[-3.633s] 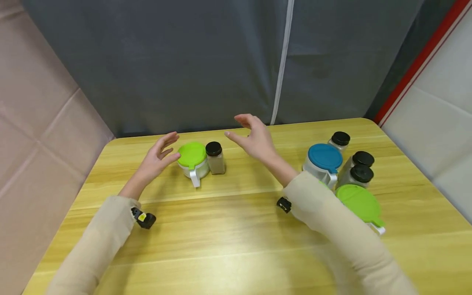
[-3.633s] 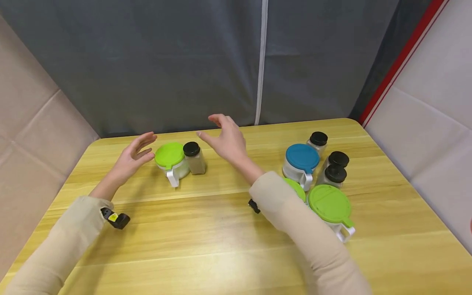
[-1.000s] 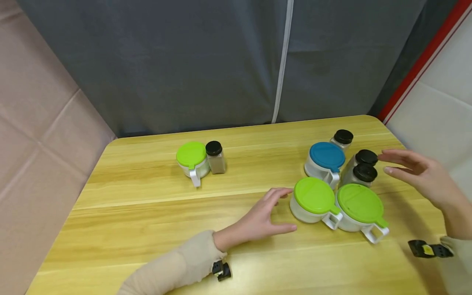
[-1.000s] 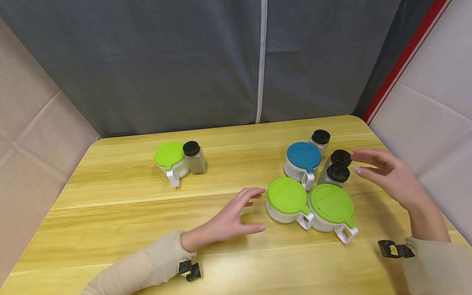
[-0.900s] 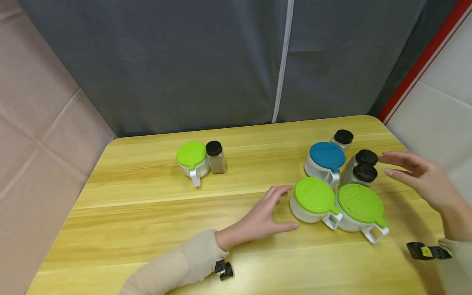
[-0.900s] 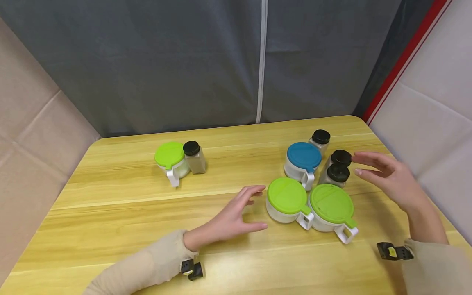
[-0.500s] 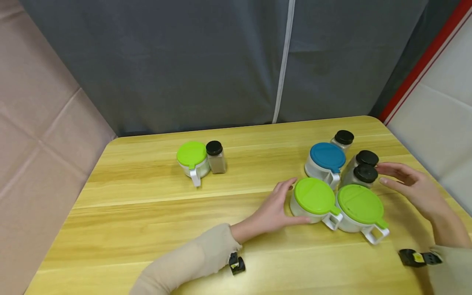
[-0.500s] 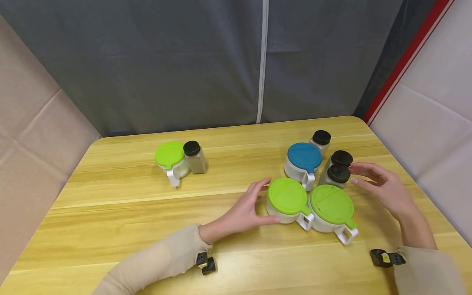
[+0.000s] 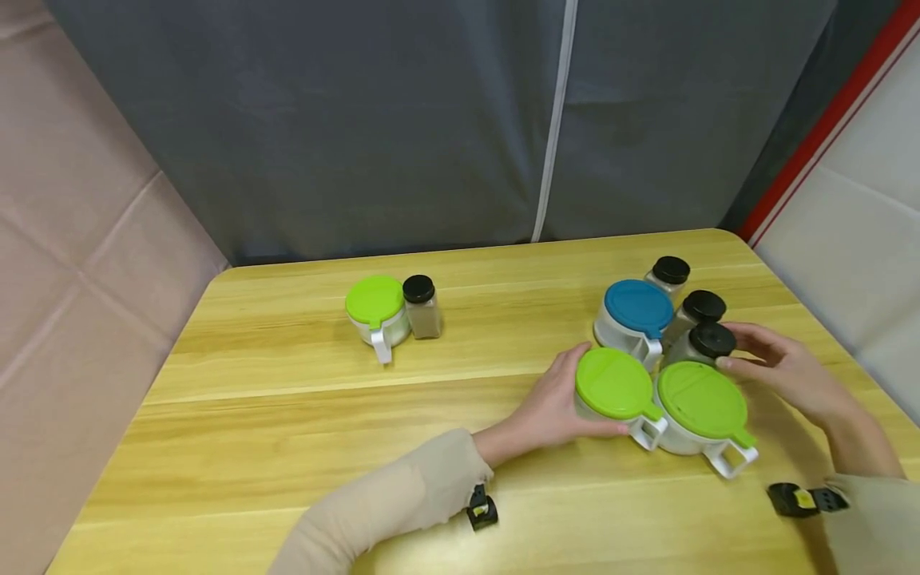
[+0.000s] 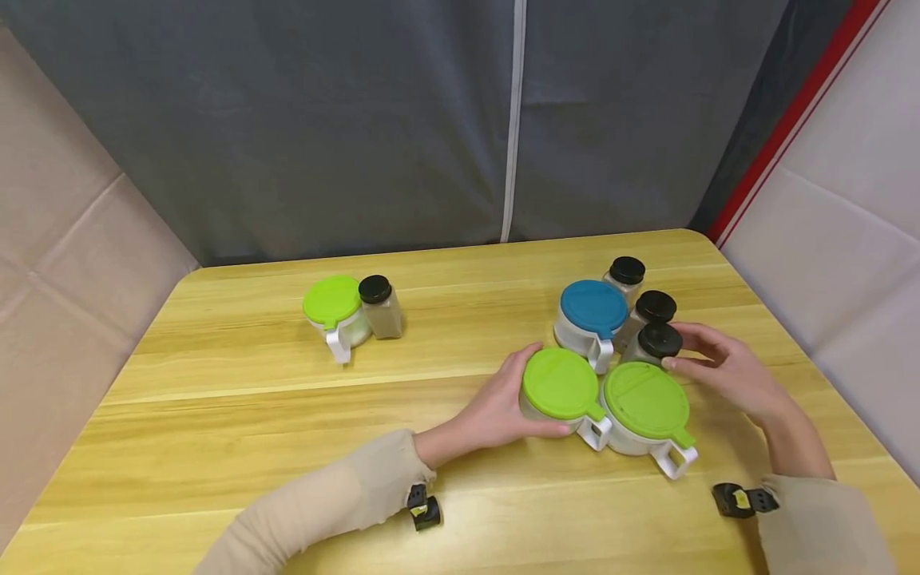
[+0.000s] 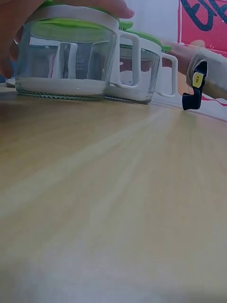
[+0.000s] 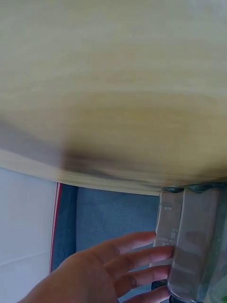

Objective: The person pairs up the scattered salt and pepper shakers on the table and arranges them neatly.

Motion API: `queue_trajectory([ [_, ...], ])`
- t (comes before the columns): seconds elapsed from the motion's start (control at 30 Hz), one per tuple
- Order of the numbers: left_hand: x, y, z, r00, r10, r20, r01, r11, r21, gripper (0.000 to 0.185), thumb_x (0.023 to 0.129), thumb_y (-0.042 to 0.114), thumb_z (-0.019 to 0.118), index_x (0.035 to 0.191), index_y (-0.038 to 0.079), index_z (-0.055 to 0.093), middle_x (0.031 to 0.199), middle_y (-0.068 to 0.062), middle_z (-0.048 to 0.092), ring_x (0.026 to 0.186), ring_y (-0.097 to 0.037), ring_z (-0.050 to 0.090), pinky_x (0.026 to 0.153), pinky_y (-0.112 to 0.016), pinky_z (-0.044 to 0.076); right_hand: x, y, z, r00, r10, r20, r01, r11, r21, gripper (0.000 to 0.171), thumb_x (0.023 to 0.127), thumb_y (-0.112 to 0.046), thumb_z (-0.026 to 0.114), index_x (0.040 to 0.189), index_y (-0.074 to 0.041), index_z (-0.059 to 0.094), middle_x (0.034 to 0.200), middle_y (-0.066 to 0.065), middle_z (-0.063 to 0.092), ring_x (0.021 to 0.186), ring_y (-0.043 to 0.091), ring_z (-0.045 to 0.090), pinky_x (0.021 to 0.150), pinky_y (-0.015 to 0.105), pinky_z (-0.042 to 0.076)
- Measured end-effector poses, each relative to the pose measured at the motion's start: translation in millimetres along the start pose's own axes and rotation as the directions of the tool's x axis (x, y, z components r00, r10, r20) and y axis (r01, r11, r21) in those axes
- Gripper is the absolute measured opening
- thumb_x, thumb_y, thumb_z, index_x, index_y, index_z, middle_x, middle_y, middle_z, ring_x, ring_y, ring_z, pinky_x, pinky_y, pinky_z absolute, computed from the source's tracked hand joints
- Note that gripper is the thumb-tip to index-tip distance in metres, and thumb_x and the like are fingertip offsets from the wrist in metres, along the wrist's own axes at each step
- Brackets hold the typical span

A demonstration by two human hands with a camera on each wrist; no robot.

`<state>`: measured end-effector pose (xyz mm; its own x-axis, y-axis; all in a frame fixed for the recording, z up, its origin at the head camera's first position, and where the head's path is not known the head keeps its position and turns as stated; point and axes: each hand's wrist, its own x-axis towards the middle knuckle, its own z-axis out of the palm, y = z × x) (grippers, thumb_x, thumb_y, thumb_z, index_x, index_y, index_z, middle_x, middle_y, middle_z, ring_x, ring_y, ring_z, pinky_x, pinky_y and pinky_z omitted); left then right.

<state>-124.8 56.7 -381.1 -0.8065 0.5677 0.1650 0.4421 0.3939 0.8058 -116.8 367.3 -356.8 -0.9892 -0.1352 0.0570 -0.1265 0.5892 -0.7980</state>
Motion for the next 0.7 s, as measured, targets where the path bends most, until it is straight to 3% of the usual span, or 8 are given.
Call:
queue_trajectory([
  [0.27,4.7,0.1,4.8,1.000,-0.006,-0.027,0.006,1.000,0.019,0.096,0.060,0.048,0.076,0.135,0.017,0.024,0.121,0.005,0.037,0.105,-0.006,0.040,0.084,-0.023,0.037,3.0,1.0,2.3,0.999,-0.045,0.020,0.045,0.999,0.002,0.039,0.086,-0.007,0.056,0.123,-0.014,0.044,0.109,-0.016,0.045,0.094,-0.006,0.044,0.067,0.012,0.042],
  [0.47,4.5,-1.0,5.6,0.998,0.025,-0.049,-0.025,1.000,0.016,0.091,0.062,0.047,0.076,0.132,0.013,0.029,0.117,0.007,0.040,0.101,-0.003,0.041,0.083,-0.021,0.037,3.7,-1.6,4.8,0.999,-0.052,-0.008,0.051,0.999,-0.015,0.037,0.086,-0.007,0.057,0.120,-0.014,0.045,0.108,-0.013,0.044,0.091,-0.003,0.046,0.066,0.013,0.043],
  [0.7,4.1,-1.1,6.1,0.997,0.019,-0.070,-0.018,1.000,0.016,0.086,0.061,0.046,0.076,0.129,0.018,0.032,0.114,0.009,0.043,0.098,-0.002,0.043,0.080,-0.019,0.038,4.5,-3.1,6.7,0.996,-0.087,-0.021,0.087,0.996,-0.011,0.037,0.084,-0.004,0.059,0.118,-0.013,0.047,0.106,-0.011,0.046,0.090,-0.001,0.047,0.065,0.012,0.043],
])
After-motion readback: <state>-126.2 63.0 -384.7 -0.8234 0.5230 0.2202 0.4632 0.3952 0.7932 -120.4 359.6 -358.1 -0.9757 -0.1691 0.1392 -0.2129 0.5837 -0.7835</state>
